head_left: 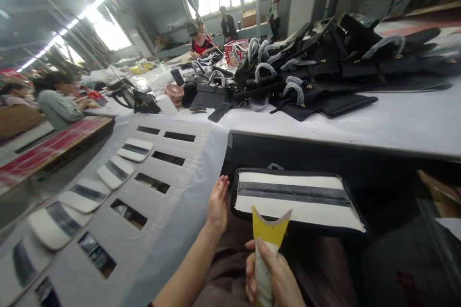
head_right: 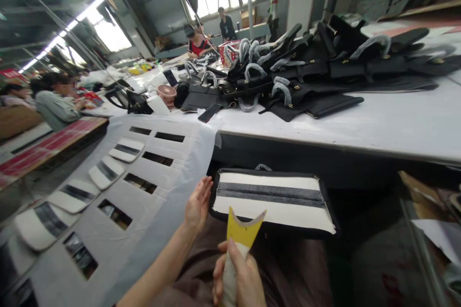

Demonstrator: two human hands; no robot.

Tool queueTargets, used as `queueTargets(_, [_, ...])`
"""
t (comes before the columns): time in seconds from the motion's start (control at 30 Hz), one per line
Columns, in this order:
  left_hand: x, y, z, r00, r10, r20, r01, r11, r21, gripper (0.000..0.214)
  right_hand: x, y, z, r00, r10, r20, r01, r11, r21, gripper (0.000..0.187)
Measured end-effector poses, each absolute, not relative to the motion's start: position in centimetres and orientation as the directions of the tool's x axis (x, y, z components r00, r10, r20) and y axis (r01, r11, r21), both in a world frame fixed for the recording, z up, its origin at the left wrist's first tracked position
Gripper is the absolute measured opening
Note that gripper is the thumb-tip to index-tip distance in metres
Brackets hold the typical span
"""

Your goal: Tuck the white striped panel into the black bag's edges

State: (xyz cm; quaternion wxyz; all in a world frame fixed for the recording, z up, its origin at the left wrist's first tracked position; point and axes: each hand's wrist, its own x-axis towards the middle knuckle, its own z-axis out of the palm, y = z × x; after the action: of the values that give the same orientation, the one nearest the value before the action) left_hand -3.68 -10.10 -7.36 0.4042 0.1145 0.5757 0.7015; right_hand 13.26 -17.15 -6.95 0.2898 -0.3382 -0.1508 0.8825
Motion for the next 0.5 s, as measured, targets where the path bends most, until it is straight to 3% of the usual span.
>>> queueTargets(0.2, [-0.6, -15.1, -7.4, -0.449, 0.789, -0.419, -0.692, -0.011, 0.722, 0.049, 14.4, -16.3, -7.0, -0.555, 0.627, -0.547, -0.401, -0.778, -0.483, 0.053])
queueTargets(0.5, [-0.1, -15.0, -6.7, -0.459, 0.786, -0.415, -0.709, -0.043, 0.703, 0.055, 14.5, -15.3, -7.1, -0.564, 0.579, -0.589, -0.362, -0.814, -0.454, 0.053])
